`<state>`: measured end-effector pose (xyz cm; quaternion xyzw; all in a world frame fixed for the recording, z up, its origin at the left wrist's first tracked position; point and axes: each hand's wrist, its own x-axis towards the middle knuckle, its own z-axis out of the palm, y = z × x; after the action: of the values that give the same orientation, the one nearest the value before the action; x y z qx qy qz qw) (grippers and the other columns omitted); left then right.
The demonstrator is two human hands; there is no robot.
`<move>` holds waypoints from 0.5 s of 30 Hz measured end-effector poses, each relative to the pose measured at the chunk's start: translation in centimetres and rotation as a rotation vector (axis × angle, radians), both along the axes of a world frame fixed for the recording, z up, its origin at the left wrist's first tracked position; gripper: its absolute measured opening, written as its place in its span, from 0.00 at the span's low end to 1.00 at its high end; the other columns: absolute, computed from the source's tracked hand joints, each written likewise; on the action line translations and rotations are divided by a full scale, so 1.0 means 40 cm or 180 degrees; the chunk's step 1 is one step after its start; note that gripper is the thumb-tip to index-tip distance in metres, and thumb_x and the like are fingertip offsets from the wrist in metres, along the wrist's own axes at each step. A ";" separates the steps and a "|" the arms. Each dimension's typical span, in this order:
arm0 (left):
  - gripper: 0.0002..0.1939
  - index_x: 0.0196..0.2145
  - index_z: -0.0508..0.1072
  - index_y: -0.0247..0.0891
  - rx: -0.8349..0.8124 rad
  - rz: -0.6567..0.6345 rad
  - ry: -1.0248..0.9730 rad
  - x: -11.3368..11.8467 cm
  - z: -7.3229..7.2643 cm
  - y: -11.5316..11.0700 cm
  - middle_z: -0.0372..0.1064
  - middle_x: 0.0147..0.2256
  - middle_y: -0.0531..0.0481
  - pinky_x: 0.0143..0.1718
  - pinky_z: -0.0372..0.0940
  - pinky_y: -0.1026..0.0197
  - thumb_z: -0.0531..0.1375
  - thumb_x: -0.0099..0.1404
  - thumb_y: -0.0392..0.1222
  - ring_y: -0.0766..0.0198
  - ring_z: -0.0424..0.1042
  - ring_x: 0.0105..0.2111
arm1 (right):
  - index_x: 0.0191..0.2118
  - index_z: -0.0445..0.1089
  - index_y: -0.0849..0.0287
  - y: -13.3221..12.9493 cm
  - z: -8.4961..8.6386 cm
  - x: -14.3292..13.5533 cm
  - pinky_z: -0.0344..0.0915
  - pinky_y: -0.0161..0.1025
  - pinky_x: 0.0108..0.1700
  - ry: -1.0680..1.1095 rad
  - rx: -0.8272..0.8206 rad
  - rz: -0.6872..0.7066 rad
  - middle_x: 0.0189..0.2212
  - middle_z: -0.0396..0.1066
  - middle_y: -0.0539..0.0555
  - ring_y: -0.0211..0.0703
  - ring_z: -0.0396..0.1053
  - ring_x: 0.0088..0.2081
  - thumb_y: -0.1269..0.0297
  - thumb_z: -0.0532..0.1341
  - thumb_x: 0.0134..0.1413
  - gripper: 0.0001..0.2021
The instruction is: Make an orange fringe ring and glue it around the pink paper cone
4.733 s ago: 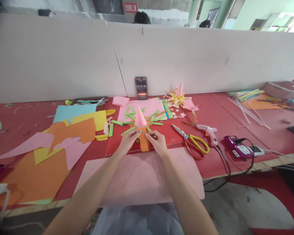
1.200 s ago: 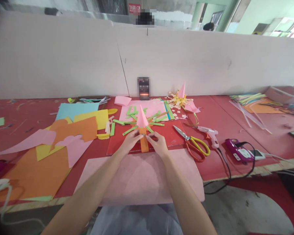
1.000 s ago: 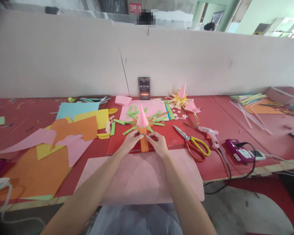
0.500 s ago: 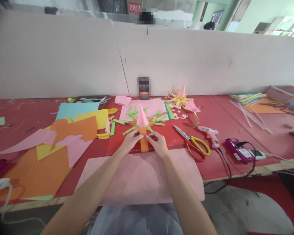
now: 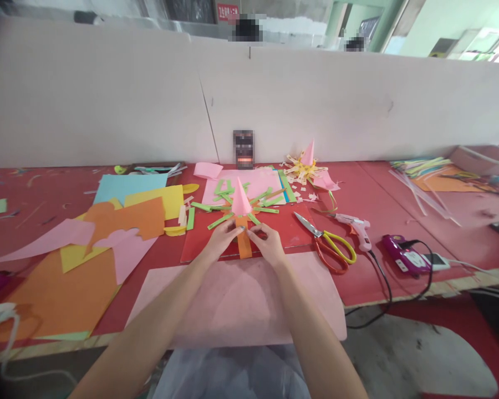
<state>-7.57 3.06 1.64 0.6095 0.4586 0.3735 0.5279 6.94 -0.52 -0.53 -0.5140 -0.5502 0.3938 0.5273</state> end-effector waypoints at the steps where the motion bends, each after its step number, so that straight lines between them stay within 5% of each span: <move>1: 0.10 0.33 0.70 0.35 -0.0003 0.0016 0.0010 0.000 0.001 -0.001 0.70 0.34 0.50 0.42 0.62 0.57 0.56 0.53 0.42 0.58 0.68 0.39 | 0.27 0.68 0.59 -0.001 0.001 0.000 0.62 0.35 0.34 -0.0011 0.0001 0.0006 0.27 0.69 0.51 0.38 0.66 0.31 0.56 0.60 0.46 0.10; 15: 0.08 0.32 0.69 0.36 0.0027 0.0100 0.0081 0.000 0.003 -0.002 0.70 0.35 0.50 0.41 0.62 0.58 0.56 0.53 0.39 0.59 0.68 0.39 | 0.26 0.68 0.58 -0.004 0.005 -0.003 0.62 0.35 0.34 -0.0090 -0.0025 0.0031 0.27 0.69 0.51 0.38 0.66 0.31 0.55 0.59 0.45 0.11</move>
<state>-7.58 3.00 1.77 0.6091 0.4733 0.3759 0.5135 6.81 -0.67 -0.31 -0.5189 -0.5586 0.3911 0.5155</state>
